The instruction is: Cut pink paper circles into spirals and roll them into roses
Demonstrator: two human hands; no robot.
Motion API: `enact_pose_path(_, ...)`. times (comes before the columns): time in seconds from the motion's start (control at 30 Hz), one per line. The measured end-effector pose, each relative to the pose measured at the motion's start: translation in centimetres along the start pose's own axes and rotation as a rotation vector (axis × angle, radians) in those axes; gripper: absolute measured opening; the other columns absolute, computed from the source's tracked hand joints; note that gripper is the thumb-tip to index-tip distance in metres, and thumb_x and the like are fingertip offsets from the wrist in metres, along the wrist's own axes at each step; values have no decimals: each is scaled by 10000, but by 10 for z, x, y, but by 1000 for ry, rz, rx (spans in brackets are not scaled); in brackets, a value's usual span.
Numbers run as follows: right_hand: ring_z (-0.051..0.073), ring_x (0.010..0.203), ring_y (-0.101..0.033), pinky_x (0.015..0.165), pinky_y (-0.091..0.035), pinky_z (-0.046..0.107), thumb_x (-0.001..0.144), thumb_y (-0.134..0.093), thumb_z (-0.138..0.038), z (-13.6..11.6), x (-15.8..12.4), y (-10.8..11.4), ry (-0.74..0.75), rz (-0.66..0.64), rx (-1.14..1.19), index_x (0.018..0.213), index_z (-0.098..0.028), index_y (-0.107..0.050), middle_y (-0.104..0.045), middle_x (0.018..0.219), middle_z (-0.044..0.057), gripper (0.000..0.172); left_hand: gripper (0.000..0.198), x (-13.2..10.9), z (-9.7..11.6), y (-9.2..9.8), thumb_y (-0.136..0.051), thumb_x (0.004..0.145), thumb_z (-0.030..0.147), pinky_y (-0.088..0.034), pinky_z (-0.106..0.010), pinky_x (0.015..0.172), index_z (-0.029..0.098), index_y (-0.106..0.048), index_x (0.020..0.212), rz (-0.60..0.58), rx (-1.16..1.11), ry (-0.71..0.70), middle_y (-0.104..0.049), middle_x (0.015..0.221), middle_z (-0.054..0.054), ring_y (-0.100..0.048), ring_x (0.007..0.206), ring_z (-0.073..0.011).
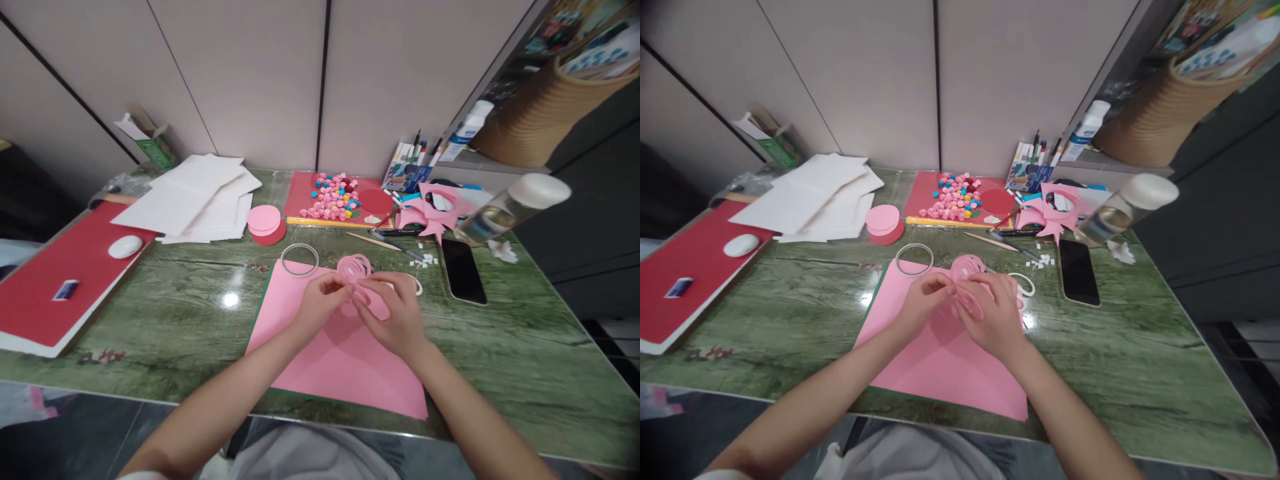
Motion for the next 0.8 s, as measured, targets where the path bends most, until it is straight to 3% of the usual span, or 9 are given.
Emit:
enact_pose_path(0.2, 189, 868, -550, 785, -388, 379, 729, -614, -178, -3, 0, -6, 8, 0, -32, 923, -247, -623, -604, 912, 38, 206, 109, -4, -11, -6, -666, 646, 228, -404, -225, 603, 138, -626, 693, -30, -20, 40, -600, 633, 8, -533, 602, -102)
enact_pose_path(0.8, 193, 831, -541, 756, -418, 382, 723, -620, -186, 13, 3, -7, -193, -26, 146, 783, -240, -648, -598, 839, 31, 86, 132, -5, -8, -13, -650, 684, 238, -411, -256, 718, 144, -674, 774, -217, -124, 139, -671, 738, -27, -590, 721, -139)
Point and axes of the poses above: each hand's wrist, its own x-axis towards the middle knuckle, its own y-axis out of the back of the hand, z = x × y, the point moved 7 cm from there along x, towards the middle knuckle
